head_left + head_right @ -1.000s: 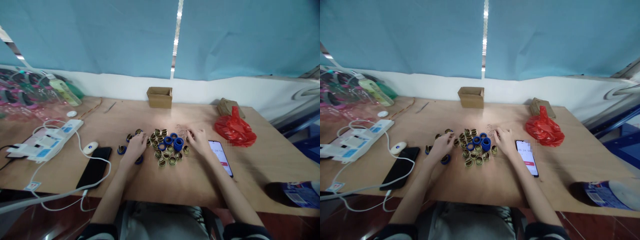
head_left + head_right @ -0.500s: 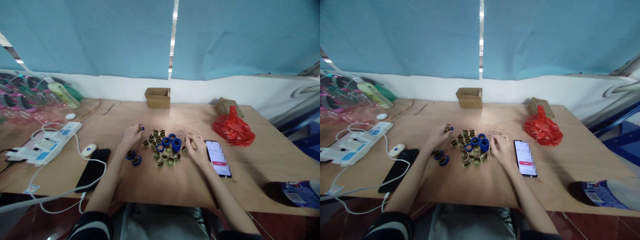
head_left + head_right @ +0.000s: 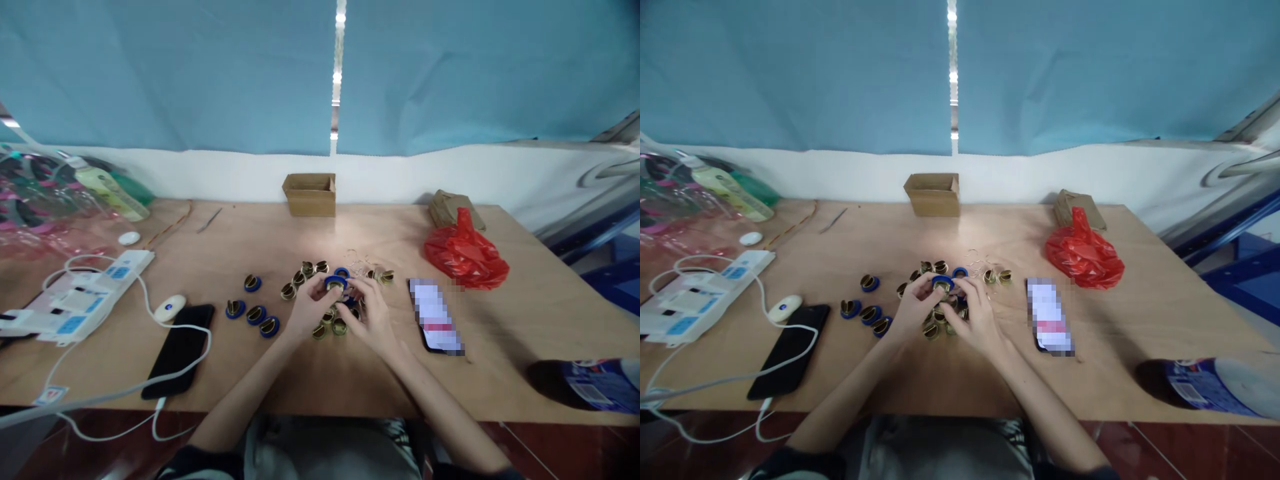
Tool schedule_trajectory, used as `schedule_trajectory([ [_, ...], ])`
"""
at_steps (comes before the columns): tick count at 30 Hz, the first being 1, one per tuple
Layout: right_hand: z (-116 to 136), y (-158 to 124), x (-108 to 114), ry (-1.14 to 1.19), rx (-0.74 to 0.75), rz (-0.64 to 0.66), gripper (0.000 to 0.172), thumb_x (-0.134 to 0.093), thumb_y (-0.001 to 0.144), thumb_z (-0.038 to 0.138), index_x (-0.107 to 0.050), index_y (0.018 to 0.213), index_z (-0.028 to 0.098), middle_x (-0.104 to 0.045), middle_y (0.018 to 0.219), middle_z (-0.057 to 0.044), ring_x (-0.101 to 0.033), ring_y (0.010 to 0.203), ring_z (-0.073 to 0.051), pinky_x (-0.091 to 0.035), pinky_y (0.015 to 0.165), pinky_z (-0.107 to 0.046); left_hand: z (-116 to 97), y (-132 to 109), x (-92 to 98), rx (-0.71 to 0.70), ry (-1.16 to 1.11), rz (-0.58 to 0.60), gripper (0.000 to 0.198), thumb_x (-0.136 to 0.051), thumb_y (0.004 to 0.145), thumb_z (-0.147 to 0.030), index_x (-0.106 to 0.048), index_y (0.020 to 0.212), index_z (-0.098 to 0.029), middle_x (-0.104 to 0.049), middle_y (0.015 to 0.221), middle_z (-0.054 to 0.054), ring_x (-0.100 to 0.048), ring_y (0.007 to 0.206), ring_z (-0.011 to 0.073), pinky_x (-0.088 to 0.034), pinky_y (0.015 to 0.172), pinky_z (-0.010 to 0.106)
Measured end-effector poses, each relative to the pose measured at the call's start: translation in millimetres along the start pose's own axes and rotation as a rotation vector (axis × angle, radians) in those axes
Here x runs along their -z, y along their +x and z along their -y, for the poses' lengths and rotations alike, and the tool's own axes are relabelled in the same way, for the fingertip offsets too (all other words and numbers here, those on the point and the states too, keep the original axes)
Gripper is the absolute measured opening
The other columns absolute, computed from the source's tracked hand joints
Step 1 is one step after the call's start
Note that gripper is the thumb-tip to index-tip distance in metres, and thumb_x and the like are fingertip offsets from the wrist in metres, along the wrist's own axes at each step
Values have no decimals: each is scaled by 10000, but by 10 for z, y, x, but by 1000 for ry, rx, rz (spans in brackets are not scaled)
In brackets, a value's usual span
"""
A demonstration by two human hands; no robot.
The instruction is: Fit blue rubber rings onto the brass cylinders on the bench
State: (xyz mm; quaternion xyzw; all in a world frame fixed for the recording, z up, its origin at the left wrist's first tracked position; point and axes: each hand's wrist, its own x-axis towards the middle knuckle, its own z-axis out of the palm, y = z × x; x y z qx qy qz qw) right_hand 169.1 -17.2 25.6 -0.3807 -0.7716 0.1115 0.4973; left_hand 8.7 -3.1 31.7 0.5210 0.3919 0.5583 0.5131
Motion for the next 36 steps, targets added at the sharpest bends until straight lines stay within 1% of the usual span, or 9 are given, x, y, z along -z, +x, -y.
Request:
schedule_trajectory([
  [3,3,-2,13,8,-53,12,404,-623,972,254,-502,1357,241,-605,1177,-119,-643,1063,-263,-593,866,-448,57,-31,-4,-38,53,-12,212,-720,863,-369,-655,942,-184,-716,853,17,-693,798,158,-577,750,273],
  [6,7,9,15,26,-84,20,351,-609,978,223,-530,1319,240,-611,1155,-105,-655,1006,-242,-596,843,-424,68,-70,8,-77,111,17,186,-684,886,-320,-661,1015,-188,-737,957,43,-705,886,175,-578,802,283],
  [8,5,16,14,25,-74,12,335,-597,979,203,-541,1308,239,-605,1169,-106,-659,995,-234,-597,835,-414,66,-102,16,-83,131,49,238,-658,909,-307,-647,1119,-195,-737,1091,75,-709,994,195,-582,872,307],
  [11,11,22,17,1,-54,-33,335,-585,979,186,-548,1307,245,-597,1180,-110,-654,1025,-240,-597,842,-414,64,-147,29,-99,142,99,354,-610,955,-285,-567,1300,-223,-678,1293,110,-679,1168,214,-560,1003,350],
  [13,24,21,22,-8,-48,-64,347,-596,970,184,-550,1307,254,-597,1170,-107,-652,1030,-243,-600,833,-411,72,-167,38,-125,164,118,364,-572,983,-283,-536,1342,-237,-647,1345,116,-656,1229,221,-536,1063,378],
  [17,47,5,27,-3,-35,-95,386,-626,951,189,-548,1322,262,-598,1160,-102,-655,975,-235,-607,777,-397,93,-174,46,-182,198,119,335,-559,995,-290,-554,1328,-250,-650,1339,106,-640,1263,224,-510,1112,401],
  [24,59,10,43,15,9,-125,413,-637,941,174,-550,1334,267,-601,1136,-95,-642,888,-215,-606,737,-393,86,-176,43,-194,175,150,361,-577,984,-280,-576,1344,-248,-665,1341,105,-662,1237,223,-542,1079,381],
  [31,51,-1,63,0,43,-127,391,-639,949,218,-562,1330,261,-624,1148,-111,-657,999,-255,-617,762,-408,110,-176,50,-174,168,142,373,-604,954,-213,-624,1325,-255,-687,1339,91,-695,1186,209,-579,1025,344],
  [36,36,-24,50,-5,30,-123,382,-609,968,202,-567,1339,282,-642,1144,-101,-667,997,-251,-617,783,-410,111,-174,72,-126,160,157,393,-652,920,-205,-655,1312,-231,-705,1322,103,-704,1187,242,-586,1040,388],
])
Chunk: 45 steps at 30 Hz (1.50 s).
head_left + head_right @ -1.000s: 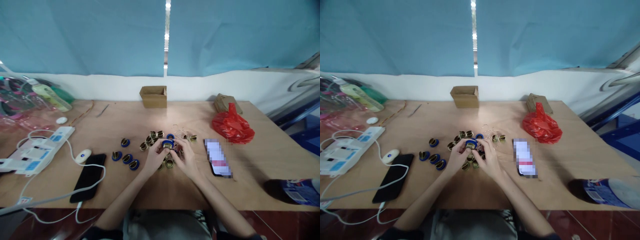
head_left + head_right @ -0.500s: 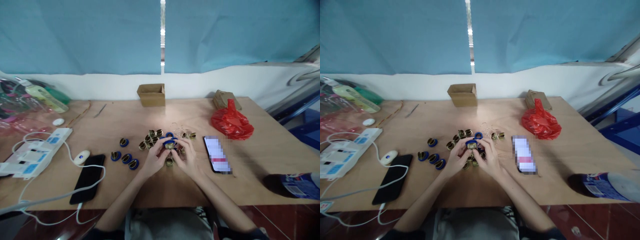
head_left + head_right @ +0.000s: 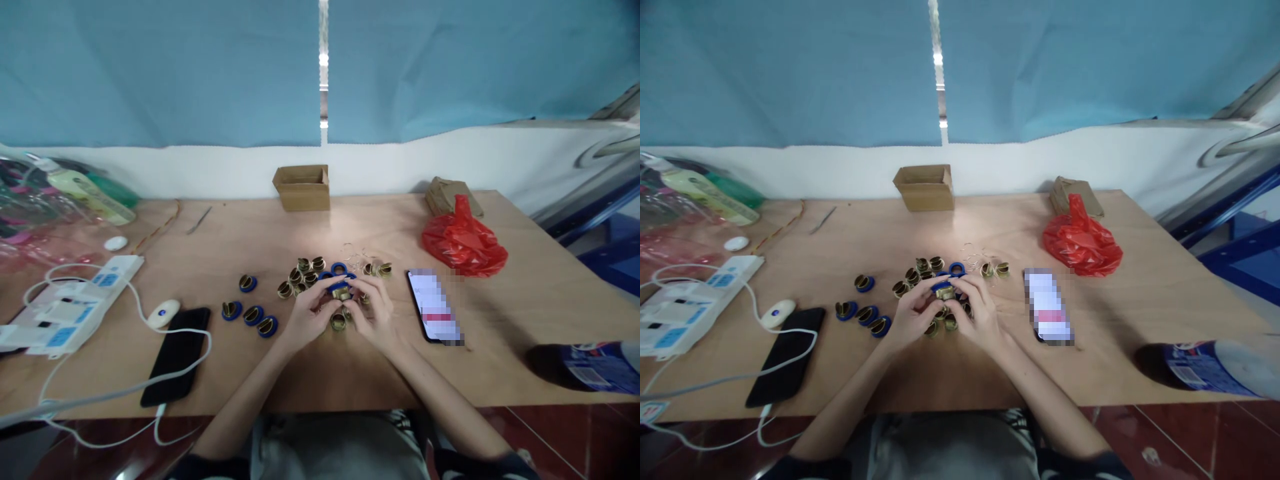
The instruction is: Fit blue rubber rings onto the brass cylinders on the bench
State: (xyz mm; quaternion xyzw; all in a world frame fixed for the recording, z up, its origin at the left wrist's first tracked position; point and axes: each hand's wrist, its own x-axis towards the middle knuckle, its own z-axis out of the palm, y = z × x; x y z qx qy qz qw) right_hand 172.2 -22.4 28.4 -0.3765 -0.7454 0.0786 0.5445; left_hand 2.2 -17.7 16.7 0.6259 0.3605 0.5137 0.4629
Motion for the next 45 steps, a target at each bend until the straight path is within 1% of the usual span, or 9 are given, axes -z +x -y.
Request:
schedule_trajectory([
  [5,0,2,-14,-14,20,-1,388,-595,969,163,-575,1333,295,-651,1106,-86,-677,944,-236,-620,775,-406,34,-14,4,-1,-11,34,480,-735,856,-197,-647,1326,-239,-678,1376,105,-678,1244,262,-582,1063,402],
  [11,2,-6,-27,-14,54,-56,363,-627,959,133,-590,1294,267,-661,1071,-89,-686,921,-227,-627,732,-382,13,-7,8,-27,66,25,528,-769,803,-151,-661,1313,-236,-698,1351,98,-691,1220,261,-601,1031,397],
  [17,25,38,-20,-22,40,-7,318,-620,961,124,-600,1248,262,-660,1067,-84,-684,947,-231,-616,759,-391,-40,-3,17,-4,167,4,571,-780,765,-107,-667,1305,-256,-732,1290,75,-730,1121,242,-609,981,381],
  [20,-2,57,-26,8,-22,41,237,-589,969,122,-590,1174,243,-644,1039,-75,-665,905,-217,-590,727,-371,-59,0,15,-1,240,6,556,-769,761,-81,-671,1281,-252,-748,1249,67,-717,1140,248,-572,1038,414],
  [28,-67,67,11,82,-87,162,154,-555,979,139,-527,1100,231,-585,1066,-73,-594,872,-200,-516,740,-357,-39,55,34,-144,285,43,514,-752,782,-96,-652,1269,-228,-713,1290,92,-672,1215,258,-530,1074,437],
  [33,-61,75,6,89,-124,237,100,-490,983,130,-495,1006,227,-554,983,-64,-556,896,-219,-468,749,-361,-30,13,40,-45,330,21,463,-723,795,-123,-639,1241,-216,-746,1162,84,-725,1032,236,-586,922,369],
  [38,-74,52,-23,118,-122,302,121,-458,968,112,-458,969,233,-522,933,-46,-537,842,-204,-449,717,-339,-16,1,45,-14,260,29,384,-691,838,-190,-619,1215,-187,-733,1112,97,-726,984,231,-590,858,338],
  [42,-49,56,7,126,-109,286,96,-531,967,157,-520,1029,229,-546,940,-44,-542,807,-196,-451,711,-337,-2,43,73,-24,198,17,401,-657,869,-183,-597,1265,-190,-728,1142,95,-725,1002,211,-587,859,313],
  [45,-27,86,41,200,-197,198,153,-572,961,199,-563,1110,237,-563,909,-31,-545,759,-186,-454,691,-333,2,66,103,-16,161,7,407,-619,908,-185,-589,1314,-195,-722,1210,105,-718,1064,214,-587,890,317],
])
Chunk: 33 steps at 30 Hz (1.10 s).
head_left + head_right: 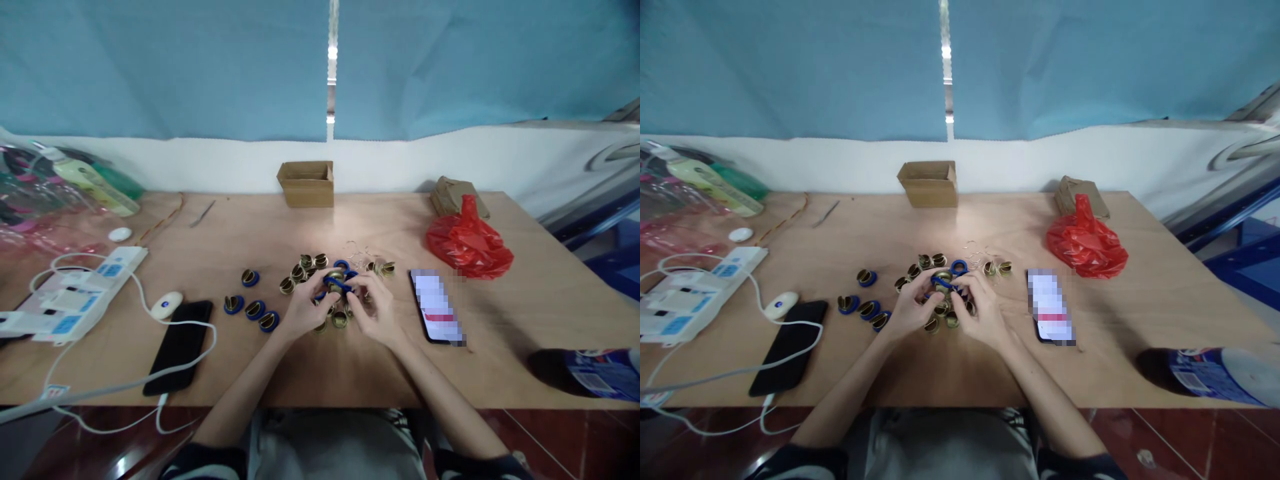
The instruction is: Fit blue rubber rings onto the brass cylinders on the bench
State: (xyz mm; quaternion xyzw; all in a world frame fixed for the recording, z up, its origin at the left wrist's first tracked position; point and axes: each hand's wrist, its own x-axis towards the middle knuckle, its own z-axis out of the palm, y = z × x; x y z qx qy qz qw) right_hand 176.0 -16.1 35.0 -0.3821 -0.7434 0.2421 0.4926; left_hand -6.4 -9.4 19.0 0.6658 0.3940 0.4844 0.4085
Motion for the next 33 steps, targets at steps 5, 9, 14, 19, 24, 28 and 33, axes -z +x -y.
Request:
schedule_trajectory([
  [5,-40,52,12,207,-241,-42,145,-574,982,323,-618,1090,237,-555,826,-6,-529,715,-171,-439,653,-311,22,-2,-5,-13,19,22,416,-577,968,-231,-593,1384,-226,-681,1341,113,-668,1206,236,-549,1028,381],
  [9,-45,69,-21,366,-342,7,221,-640,939,438,-584,875,235,-478,741,27,-461,648,-145,-407,601,-285,25,12,-32,-52,-106,-36,435,-574,983,-251,-554,1417,-248,-595,1446,124,-630,1268,234,-561,1006,359],
  [14,35,74,-50,493,-435,100,330,-689,898,518,-522,827,243,-415,681,59,-404,590,-123,-377,564,-266,-4,18,-27,-33,-146,-87,267,-525,1015,-275,-655,1241,-220,-689,1308,113,-661,1210,221,-543,1028,387],
  [19,27,82,-19,535,-444,83,376,-724,867,546,-506,807,245,-426,669,62,-410,570,-119,-354,546,-264,32,3,-62,11,-288,-27,408,-743,857,-215,-632,1248,-245,-721,1258,93,-714,1123,209,-602,918,326],
  [24,-15,90,58,559,-493,-21,392,-740,852,548,-485,826,251,-440,645,73,-412,529,-114,-342,525,-263,104,49,-24,23,-247,-171,387,-756,840,-236,-638,1209,-228,-744,1192,87,-738,1060,213,-613,931,369],
  [28,-103,119,142,473,-465,-242,412,-770,831,515,-458,794,249,-429,665,68,-407,552,-113,-336,536,-261,105,102,121,-18,40,-289,399,-775,835,-288,-667,1216,-239,-725,1135,62,-734,939,193,-622,845,343],
  [33,-204,143,204,320,-405,-369,416,-761,831,520,-447,789,250,-438,697,54,-412,577,-123,-351,550,-274,112,149,263,-96,490,-276,365,-757,873,-308,-678,1225,-250,-690,1172,72,-700,1004,218,-577,925,386],
])
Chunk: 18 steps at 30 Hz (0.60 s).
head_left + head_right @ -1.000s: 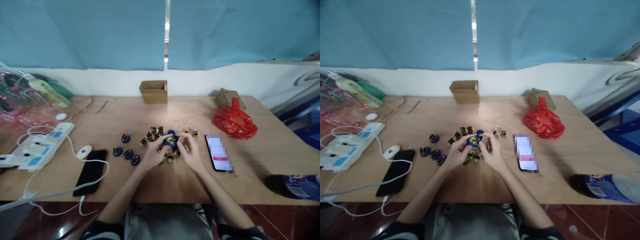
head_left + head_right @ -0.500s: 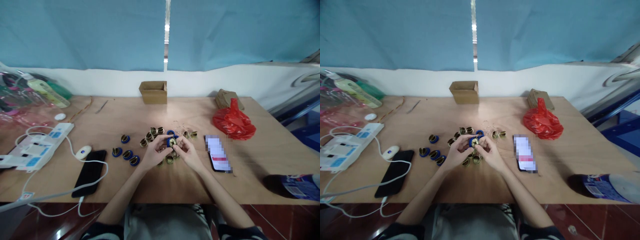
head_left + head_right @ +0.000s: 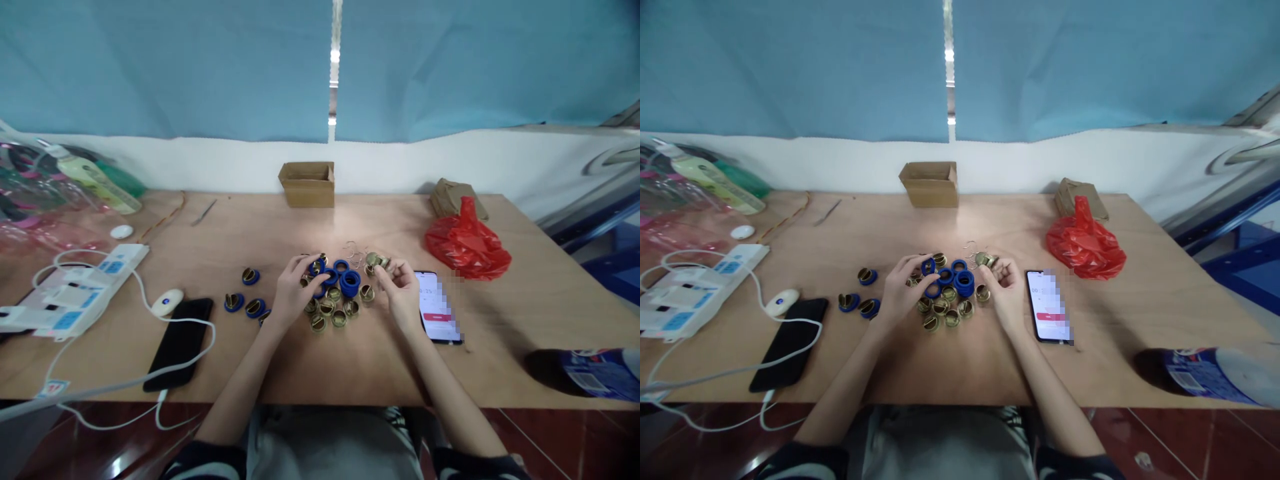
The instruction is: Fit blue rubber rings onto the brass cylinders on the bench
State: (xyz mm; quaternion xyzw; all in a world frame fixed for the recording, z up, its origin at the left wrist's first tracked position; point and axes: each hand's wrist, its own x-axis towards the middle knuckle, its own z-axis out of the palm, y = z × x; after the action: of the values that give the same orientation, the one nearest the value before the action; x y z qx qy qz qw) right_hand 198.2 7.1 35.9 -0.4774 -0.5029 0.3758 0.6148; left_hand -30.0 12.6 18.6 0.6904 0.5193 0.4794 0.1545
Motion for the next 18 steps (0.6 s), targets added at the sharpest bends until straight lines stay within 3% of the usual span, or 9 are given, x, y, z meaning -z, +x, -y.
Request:
schedule_trajectory([
  [4,30,-34,-32,-25,-6,52,390,-751,845,485,-445,787,250,-414,699,57,-389,576,-121,-353,553,-272,67,10,-26,-20,106,99,421,-745,879,-254,-634,1285,-247,-704,1201,96,-668,1132,272,-534,999,445],
  [13,39,-107,-144,-31,-8,114,353,-757,827,385,-444,745,244,-383,660,73,-353,588,-123,-334,578,-267,131,68,-228,-63,137,280,472,-765,833,-191,-627,1283,-208,-730,1220,116,-617,1142,306,-494,1016,496],
  [18,32,-108,-152,-33,-20,154,390,-782,802,418,-437,752,245,-388,658,73,-357,588,-124,-331,577,-264,117,151,-208,-43,121,270,476,-715,882,-270,-610,1331,-152,-715,1247,172,-604,1209,340,-462,1047,547],
])
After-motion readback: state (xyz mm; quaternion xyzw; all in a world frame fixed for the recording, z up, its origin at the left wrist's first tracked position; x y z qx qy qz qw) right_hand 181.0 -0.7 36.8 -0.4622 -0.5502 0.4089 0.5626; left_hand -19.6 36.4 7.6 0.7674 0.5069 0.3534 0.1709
